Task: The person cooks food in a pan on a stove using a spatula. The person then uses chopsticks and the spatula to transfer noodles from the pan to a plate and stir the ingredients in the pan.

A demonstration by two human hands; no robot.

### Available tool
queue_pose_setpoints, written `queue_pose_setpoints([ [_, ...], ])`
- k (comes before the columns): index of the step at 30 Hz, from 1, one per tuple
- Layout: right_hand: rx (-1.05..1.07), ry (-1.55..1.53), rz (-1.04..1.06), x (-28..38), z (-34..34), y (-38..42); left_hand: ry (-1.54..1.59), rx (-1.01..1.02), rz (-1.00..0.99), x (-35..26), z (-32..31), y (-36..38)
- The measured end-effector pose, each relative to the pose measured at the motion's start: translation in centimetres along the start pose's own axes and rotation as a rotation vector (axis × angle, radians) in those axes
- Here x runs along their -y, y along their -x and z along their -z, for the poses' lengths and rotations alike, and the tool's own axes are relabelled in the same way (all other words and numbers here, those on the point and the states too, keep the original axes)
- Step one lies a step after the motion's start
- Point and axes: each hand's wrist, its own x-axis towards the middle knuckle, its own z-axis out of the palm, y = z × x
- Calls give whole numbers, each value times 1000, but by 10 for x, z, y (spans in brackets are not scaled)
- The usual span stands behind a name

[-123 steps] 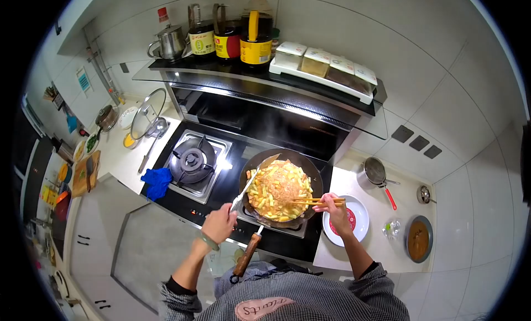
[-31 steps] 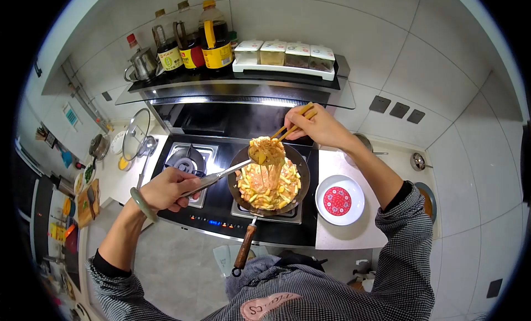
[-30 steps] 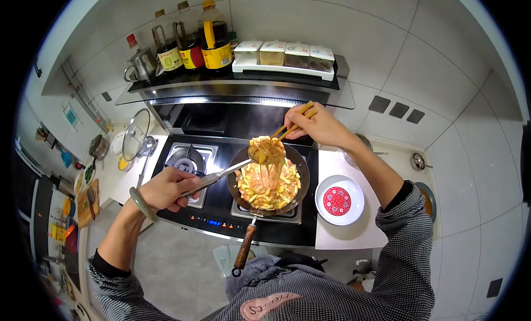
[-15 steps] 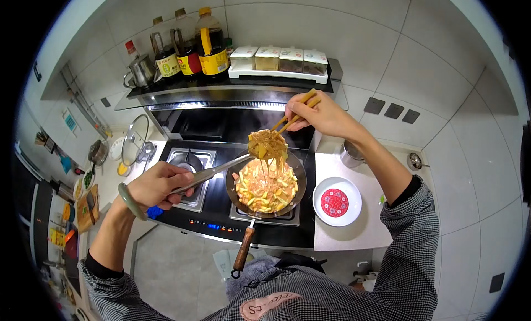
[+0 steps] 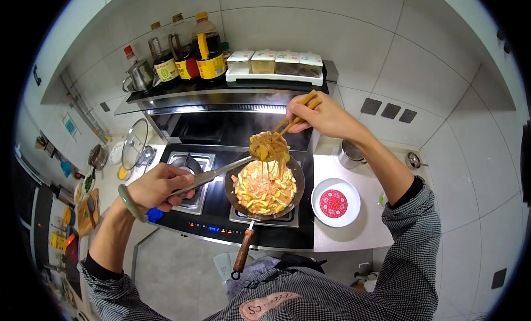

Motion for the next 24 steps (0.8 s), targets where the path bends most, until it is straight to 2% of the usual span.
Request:
queue_pose_setpoints([
  [8,19,-26,-57,-42,-9,15,39,85,-19,33,-12,-36],
  [16,-79,-85,-106,-89,-23,33,-3,132,34,46,-33,-62],
  [21,-76,-21,-155,-66,-7,50,13,131,26,27,-38,-58],
  [24,-152,-52,-117,-43,8,63,-63,153,-10,5,-34,-47],
])
